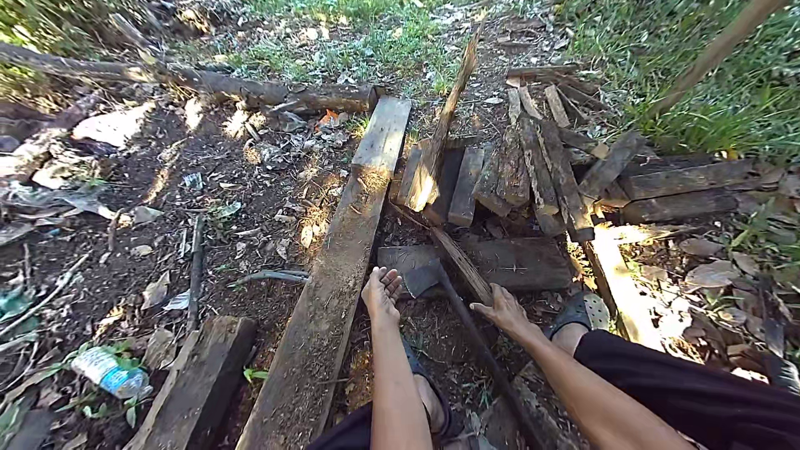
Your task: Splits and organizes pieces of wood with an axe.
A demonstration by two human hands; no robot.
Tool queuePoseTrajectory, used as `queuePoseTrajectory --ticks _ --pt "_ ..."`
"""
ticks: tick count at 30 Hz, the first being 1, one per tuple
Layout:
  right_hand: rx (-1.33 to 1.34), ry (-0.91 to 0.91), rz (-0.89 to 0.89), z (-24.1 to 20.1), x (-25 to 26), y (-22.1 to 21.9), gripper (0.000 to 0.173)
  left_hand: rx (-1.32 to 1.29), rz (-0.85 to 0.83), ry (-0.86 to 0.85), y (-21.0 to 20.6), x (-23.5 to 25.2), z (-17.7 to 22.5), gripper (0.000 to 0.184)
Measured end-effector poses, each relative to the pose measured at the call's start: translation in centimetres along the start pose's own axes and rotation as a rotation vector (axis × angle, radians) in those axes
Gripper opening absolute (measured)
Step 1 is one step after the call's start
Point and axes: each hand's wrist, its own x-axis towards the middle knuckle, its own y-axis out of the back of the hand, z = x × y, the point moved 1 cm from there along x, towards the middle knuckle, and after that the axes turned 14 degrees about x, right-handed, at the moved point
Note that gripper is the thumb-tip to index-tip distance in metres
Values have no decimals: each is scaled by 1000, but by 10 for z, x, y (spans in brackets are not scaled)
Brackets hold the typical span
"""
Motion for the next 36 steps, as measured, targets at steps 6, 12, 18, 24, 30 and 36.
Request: queuePoseTrajectory --ticks 6,12,18,24,30,36 --pt "39 38 -45 -13 1 7 64 86 -46 -37 -18 -8 -6 39" --pt "573 -144 -218 -65 -3 55 50 712 -143 -501 -37 -1 -46 31" --pt "934 -366 -379 -118 -25 91 56 947 -171 -1104 -60 -36 -95 83" --pt "910 -386 -471 -127 -42 89 52 777 -139 -1382 -78 -58 -105 66" --pt "671 -337 -543 -133 -47 95 81 870 -142 -1412 -76 -51 -88 46" --pt "445 -217 -325 -136 -52 100 98 974 -203 -1457 -80 -40 -71 41"
